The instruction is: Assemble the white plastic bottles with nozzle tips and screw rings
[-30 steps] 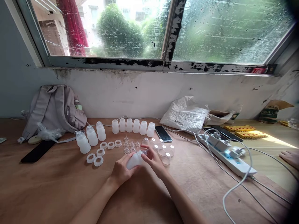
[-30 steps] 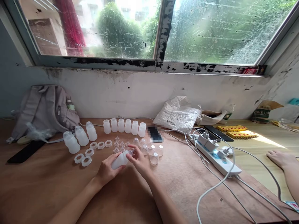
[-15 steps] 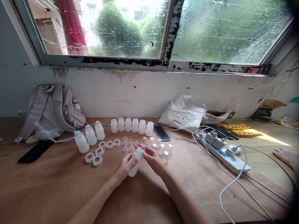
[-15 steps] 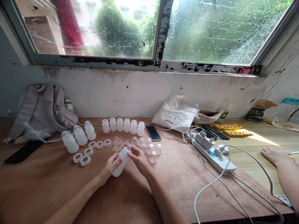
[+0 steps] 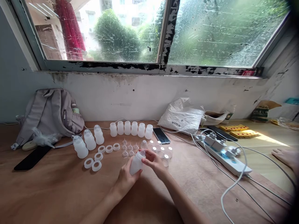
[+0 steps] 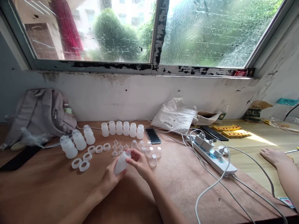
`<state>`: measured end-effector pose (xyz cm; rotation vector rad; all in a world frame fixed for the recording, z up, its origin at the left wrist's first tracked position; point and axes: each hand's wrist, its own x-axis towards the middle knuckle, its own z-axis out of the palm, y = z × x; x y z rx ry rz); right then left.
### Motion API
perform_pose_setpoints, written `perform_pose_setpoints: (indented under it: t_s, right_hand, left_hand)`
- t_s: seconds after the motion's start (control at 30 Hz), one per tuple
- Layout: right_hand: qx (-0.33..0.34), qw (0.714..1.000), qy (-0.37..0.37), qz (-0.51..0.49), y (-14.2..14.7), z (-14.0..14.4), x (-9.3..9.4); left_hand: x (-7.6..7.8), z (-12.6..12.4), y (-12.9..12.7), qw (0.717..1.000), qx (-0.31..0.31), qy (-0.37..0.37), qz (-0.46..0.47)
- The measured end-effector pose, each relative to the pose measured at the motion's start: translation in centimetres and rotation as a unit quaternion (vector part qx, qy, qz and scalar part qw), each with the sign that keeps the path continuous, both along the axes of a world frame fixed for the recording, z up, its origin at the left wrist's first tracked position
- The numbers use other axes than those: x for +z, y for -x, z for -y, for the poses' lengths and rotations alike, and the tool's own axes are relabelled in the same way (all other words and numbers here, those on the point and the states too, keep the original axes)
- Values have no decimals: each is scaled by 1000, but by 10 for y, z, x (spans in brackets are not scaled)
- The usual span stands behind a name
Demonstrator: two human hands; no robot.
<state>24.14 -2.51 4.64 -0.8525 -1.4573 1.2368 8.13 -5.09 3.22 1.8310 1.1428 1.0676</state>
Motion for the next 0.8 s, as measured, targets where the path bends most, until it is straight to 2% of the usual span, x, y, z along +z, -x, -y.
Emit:
perform_pose_setpoints:
  t_s: [0.07, 0.1, 0.17, 0.23, 0.27, 0.33, 0.4, 0.5, 0.63, 0.7, 0.8]
  right_hand:
    - [-44, 992, -48, 106, -15, -3, 9]
    - [-93, 980, -70, 163, -25, -5, 14]
    - [-217, 936, -100, 258, -47, -7, 22]
    - [-291, 884, -80, 357, -68, -7, 27]
    - [-296, 868, -54, 395, -78, -6, 27]
    - [-270, 858, -4, 436, -92, -4, 24]
    - [-216, 867, 31, 447, -98, -2, 20]
    - [-165, 899, 31, 405, -94, -3, 17]
    - [-200, 950, 13, 240, -78, -10, 19]
    - [-211, 963, 13, 170, -70, -15, 17]
    - [-178, 973, 16, 147, -58, -19, 9]
  left_hand:
    - [-3, -4, 3, 999, 26, -24, -18]
    - [-5, -7, 4, 998, 36, -33, -26]
    - [-10, -12, 7, 997, 48, -50, -44]
    - [-14, -17, 8, 994, 52, -70, -59]
    - [-15, -18, 9, 994, 50, -76, -63]
    - [-17, -19, 10, 994, 44, -76, -63]
    - [-18, -20, 11, 995, 44, -67, -60]
    - [-18, -21, 14, 996, 46, -47, -59]
    - [-16, -22, 15, 997, 26, -43, -56]
    - [-15, -22, 15, 997, 16, -48, -54]
    - [-16, -23, 15, 997, 13, -54, -51]
